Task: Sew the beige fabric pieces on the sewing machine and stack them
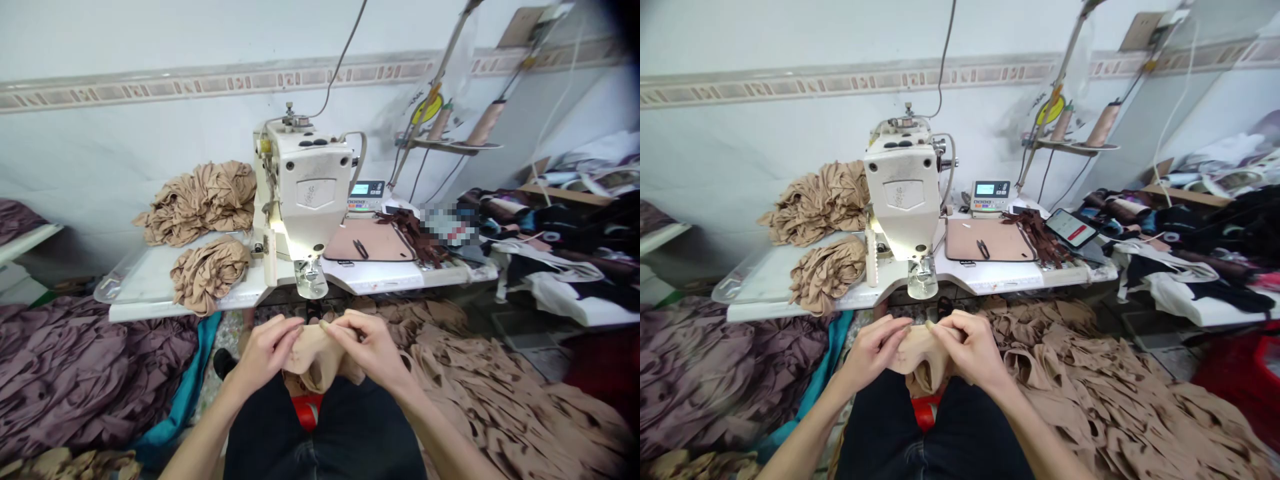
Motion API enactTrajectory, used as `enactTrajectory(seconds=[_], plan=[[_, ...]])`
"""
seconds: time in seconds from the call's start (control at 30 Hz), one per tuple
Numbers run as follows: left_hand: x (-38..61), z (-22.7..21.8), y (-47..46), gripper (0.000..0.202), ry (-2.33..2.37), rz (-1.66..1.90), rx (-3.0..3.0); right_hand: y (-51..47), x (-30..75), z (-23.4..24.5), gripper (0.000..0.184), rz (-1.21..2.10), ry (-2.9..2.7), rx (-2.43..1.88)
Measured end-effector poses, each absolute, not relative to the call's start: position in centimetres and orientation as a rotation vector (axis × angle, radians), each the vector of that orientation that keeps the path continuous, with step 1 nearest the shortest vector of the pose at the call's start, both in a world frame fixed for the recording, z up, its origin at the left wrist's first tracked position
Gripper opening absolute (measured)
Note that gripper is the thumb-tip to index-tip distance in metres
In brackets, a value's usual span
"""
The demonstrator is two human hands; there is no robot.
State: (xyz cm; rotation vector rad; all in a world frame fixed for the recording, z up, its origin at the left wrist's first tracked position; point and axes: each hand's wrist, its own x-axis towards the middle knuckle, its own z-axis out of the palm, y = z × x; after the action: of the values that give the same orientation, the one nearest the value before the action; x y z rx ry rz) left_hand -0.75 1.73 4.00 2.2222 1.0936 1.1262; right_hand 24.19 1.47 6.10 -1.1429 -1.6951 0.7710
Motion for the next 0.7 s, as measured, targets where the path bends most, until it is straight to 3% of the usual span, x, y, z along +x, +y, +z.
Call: enactTrajectory(seconds=[0.13,0.4,0.7], plan=[[-0.8,3.6,1.7,0.028,1.067,1.139,2.257,1.7,24.2,5.5,0.036,0.87,-1.617,-1.148],[0.0,4.1,2.4,0.028,1.103,1.127,2.3,1.9,24.3,7.2,0.033,0.625,-1.57,-1.077],[1.6,7.1,5.5,0.034,1.262,1.077,1.738,6.8,24.6,6.3,0.039,0.966,-1.29,-1.148]])
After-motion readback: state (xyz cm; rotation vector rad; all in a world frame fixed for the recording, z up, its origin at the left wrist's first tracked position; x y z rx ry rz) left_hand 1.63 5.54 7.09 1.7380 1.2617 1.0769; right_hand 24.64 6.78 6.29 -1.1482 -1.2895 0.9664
